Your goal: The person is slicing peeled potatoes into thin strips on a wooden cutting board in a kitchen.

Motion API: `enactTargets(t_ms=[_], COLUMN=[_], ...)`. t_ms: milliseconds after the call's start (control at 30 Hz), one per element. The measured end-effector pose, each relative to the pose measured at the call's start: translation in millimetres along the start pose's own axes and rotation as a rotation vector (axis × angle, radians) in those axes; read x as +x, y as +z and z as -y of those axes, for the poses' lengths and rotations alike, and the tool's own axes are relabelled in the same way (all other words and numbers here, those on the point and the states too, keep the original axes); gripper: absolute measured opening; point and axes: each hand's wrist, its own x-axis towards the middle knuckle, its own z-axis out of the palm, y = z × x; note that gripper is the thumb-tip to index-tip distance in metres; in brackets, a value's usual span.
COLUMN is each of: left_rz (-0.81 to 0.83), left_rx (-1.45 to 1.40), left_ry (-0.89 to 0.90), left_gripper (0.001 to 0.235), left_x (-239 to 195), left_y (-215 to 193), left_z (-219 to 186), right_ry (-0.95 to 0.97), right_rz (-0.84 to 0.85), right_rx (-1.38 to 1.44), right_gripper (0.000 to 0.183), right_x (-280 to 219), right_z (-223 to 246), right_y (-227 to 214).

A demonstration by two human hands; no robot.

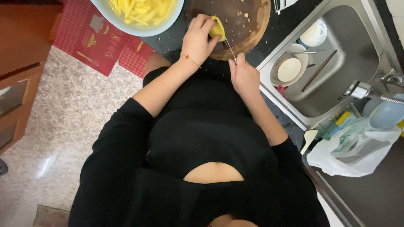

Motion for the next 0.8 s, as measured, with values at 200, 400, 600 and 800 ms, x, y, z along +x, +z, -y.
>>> enactTargets(t_ms=[200,400,600,800], left_rz=[-0.009,-0.048,0.049,0.155], left_rx=[-0.076,-0.215,0.069,0.366], left_ry=[-0.06,-0.101,0.081,0.152], left_gripper=[0.036,0.035,0.05,0.074], left_x=[-1,-3,-9,-7], left_y=[-8,-21,5,26], left_z=[-6,-13,7,26], right_ry=[0.026,0.059,0.059,0.09], right_rz=[0.069,0.039,-0.029,-0.013], right_rx=[0.061,0.048,0.064,0.118], right_gripper=[0.032,0.033,0.032,0.033], right_x=[-5,-9,-4,-7], right_z=[1,3,8,7], right_y=[-6,1,2,1])
